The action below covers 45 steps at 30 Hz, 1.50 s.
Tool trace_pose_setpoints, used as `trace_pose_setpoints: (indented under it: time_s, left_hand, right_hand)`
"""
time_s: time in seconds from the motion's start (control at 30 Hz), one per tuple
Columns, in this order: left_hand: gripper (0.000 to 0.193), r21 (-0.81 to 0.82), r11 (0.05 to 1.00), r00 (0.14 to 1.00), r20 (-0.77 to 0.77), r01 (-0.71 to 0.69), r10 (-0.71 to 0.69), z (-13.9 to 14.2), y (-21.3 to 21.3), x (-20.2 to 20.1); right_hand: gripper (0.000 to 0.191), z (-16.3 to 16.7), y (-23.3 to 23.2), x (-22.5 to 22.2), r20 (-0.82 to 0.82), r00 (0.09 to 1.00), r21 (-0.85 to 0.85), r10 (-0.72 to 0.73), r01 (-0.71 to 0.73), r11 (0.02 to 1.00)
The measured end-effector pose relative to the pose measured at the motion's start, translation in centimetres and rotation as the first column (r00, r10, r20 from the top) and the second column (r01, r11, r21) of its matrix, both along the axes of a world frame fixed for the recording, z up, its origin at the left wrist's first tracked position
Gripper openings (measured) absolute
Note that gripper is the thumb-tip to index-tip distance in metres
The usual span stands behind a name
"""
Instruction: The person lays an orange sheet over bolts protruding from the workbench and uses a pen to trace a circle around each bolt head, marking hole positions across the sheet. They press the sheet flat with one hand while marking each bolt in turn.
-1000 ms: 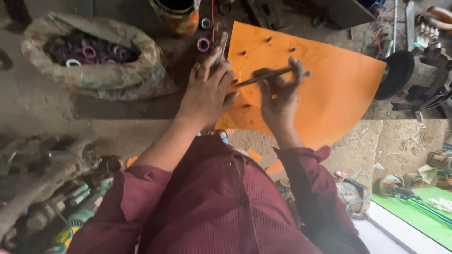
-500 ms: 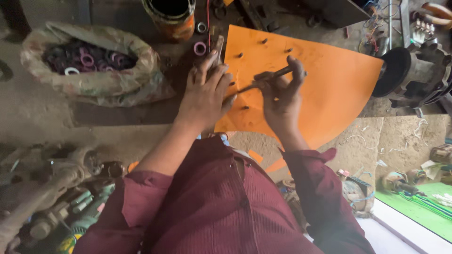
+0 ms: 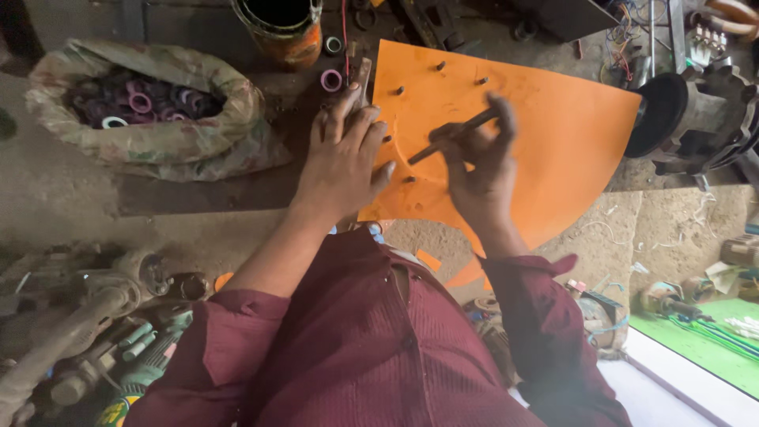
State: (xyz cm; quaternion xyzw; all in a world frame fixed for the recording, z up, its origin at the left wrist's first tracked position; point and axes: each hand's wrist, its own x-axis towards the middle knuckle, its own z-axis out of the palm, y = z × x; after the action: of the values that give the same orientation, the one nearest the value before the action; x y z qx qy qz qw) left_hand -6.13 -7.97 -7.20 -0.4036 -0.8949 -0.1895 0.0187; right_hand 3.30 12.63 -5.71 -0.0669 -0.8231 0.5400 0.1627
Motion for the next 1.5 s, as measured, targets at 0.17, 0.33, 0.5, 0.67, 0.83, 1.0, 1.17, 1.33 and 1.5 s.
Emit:
trace_pose_setpoints:
  time_s: [0.17,0.33,0.5,0.67,0.83,1.0,1.17,1.33,1.5]
  left_hand:
    - [0.060,0.046,0.999,1.000,-0.028,-0.005,0.007,0.1,0.0,0.2]
    - [0.059,0.056,0.998,0.999,-0.034,0.003,-0.001,0.5,-0.1,0.2]
    - [0.060,0.031,1.000,1.000,-0.018,-0.001,0.002,0.4,0.1,0.2]
    - [0.060,0.025,1.000,1.000,-0.022,-0.008,0.009,0.2,0.2,0.2]
    - [0.062,0.010,1.000,0.999,0.049,-0.020,0.019,0.0,0.2,0.3]
    - [0.064,0.016,1.000,1.000,0.004,-0.023,0.023,0.0,0.3,0.3]
    - [0.064,0.025,1.000,1.000,0.000,-0.012,0.012,0.0,0.3,0.3]
    - [0.061,0.025,1.000,1.000,-0.024,-0.013,0.014,0.0,0.3,0.4]
    - [0.062,0.023,0.999,0.999,0.030,-0.030,0.029,0.2,0.4,0.7]
  right_hand:
    - [0.069,0.5,-0.4,0.5,-0.045,0.999,-0.091,-0.024,0.020,0.996]
    - [0.060,0.2,-0.1,0.4,-0.029,0.995,-0.201,-0.093,0.085,0.976]
    - [0.072,-0.3,0.1,0.4,-0.095,0.990,-0.408,-0.106,0.058,0.911]
    - [0.067,0.0,0.6,0.4,-0.038,0.999,0.064,-0.024,0.026,0.998]
    - [0.051,0.7,0.7,0.8,0.064,0.978,-0.244,-0.201,0.210,0.947]
    - [0.071,0.7,0.7,1.2,-0.104,0.992,-0.157,-0.068,0.051,0.986]
    - [0.072,0.1,1.1,1.3,-0.057,0.998,-0.160,-0.017,0.008,0.987]
    - [0.059,-0.6,1.8,1.4,0.031,0.999,0.103,0.015,-0.018,0.994]
    - [0.055,-0.5,2.1,1.8,-0.064,0.991,-0.326,-0.117,0.090,0.941]
